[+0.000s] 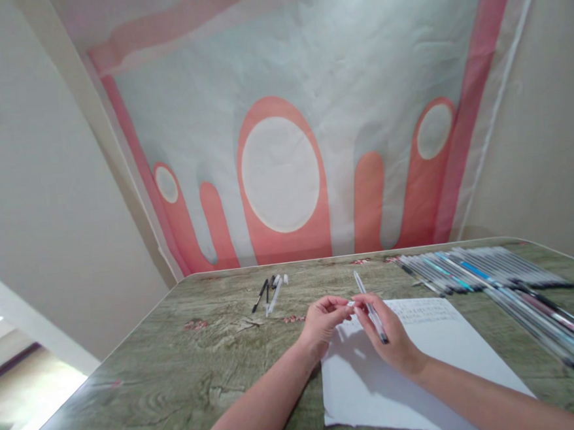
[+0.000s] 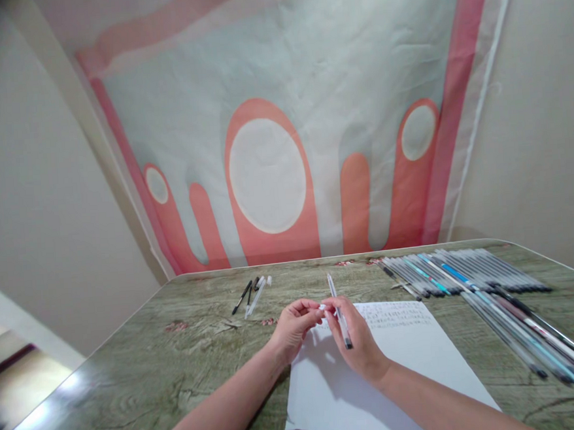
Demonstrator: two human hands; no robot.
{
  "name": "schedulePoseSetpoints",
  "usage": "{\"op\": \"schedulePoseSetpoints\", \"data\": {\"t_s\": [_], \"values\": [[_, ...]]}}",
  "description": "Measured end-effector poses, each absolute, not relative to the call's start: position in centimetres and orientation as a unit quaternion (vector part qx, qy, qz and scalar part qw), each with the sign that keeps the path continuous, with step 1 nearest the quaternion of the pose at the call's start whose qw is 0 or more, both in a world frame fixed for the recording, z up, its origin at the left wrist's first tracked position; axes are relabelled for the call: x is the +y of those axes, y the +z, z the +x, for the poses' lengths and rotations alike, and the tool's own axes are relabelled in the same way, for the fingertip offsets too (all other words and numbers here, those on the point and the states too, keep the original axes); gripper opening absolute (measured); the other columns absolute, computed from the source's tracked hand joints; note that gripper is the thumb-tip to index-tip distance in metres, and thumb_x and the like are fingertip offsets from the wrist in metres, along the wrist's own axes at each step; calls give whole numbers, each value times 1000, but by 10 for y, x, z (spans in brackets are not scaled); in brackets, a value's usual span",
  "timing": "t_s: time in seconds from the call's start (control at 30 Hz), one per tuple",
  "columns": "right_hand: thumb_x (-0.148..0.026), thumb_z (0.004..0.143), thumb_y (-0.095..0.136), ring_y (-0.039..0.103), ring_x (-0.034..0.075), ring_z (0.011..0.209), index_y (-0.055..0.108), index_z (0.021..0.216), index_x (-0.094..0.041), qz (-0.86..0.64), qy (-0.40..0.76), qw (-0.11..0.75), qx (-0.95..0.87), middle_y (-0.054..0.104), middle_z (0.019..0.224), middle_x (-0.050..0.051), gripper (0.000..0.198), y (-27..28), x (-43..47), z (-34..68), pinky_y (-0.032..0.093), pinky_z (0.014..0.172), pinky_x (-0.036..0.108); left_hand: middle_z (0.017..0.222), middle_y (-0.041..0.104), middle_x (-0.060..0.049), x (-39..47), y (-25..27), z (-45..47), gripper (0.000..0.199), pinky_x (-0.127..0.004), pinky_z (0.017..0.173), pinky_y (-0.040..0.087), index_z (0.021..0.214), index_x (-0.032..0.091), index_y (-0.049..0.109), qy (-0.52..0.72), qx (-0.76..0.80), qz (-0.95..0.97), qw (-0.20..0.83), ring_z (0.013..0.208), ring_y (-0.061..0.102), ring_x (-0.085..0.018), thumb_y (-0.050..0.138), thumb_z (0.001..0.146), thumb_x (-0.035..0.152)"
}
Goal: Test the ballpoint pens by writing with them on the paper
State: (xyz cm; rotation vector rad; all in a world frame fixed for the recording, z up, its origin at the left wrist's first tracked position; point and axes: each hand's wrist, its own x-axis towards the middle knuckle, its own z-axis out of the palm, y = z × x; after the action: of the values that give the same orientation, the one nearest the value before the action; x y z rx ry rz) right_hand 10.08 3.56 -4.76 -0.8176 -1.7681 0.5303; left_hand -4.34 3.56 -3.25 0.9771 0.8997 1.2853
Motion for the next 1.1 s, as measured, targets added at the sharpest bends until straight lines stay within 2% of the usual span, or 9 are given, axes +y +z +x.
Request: {"op": "schedulePoseSetpoints", "data": {"t_s": [0.17, 0.33, 0.53, 0.73, 1.1], "values": [[-28, 85, 43, 55, 17, 84, 49, 103, -21, -346, 228, 532, -738, 57, 92, 5, 21, -46, 35, 100, 45, 77, 31, 65, 64, -4, 35, -31, -42, 27, -22, 62, 39, 74, 11, 61, 560, 384, 420, 602, 61, 56, -10, 77, 55, 24], [-31, 86, 42, 55, 18, 89, 49, 105, -21, -349, 241, 532, -733, 57, 97, 6, 23, -44, 34, 99, 45, 81, 32, 70, 63, -2, 36, -34, -42, 29, -19, 60, 38, 80, 13, 60, 565, 371, 354, 646, 63, 56, -8, 76, 57, 20], [-30, 89, 36, 53, 18, 95, 46, 117, -23, -312, 272, 508, -755, 55, 105, 7, 31, -41, 29, 102, 45, 84, 33, 65, 57, 3, 44, -38, -52, 30, -16, 55, 38, 93, 19, 58, 592, 328, 225, 701, 56, 53, -4, 69, 65, 14], [-27, 88, 36, 51, 19, 97, 43, 122, -24, -260, 258, 486, -793, 51, 109, 8, 34, -39, 25, 101, 44, 85, 33, 68, 56, 0, 50, -38, -55, 25, -14, 61, 44, 99, 13, 56, 625, 268, 159, 716, 58, 53, -3, 54, 76, 5], [-26, 88, 35, 52, 18, 94, 44, 119, -23, -263, 243, 488, -796, 52, 105, 8, 32, -37, 24, 101, 44, 82, 32, 69, 56, -2, 46, -35, -51, 13, -14, 65, 47, 91, 10, 58, 636, 253, 156, 712, 60, 54, -4, 54, 79, 9]]}}
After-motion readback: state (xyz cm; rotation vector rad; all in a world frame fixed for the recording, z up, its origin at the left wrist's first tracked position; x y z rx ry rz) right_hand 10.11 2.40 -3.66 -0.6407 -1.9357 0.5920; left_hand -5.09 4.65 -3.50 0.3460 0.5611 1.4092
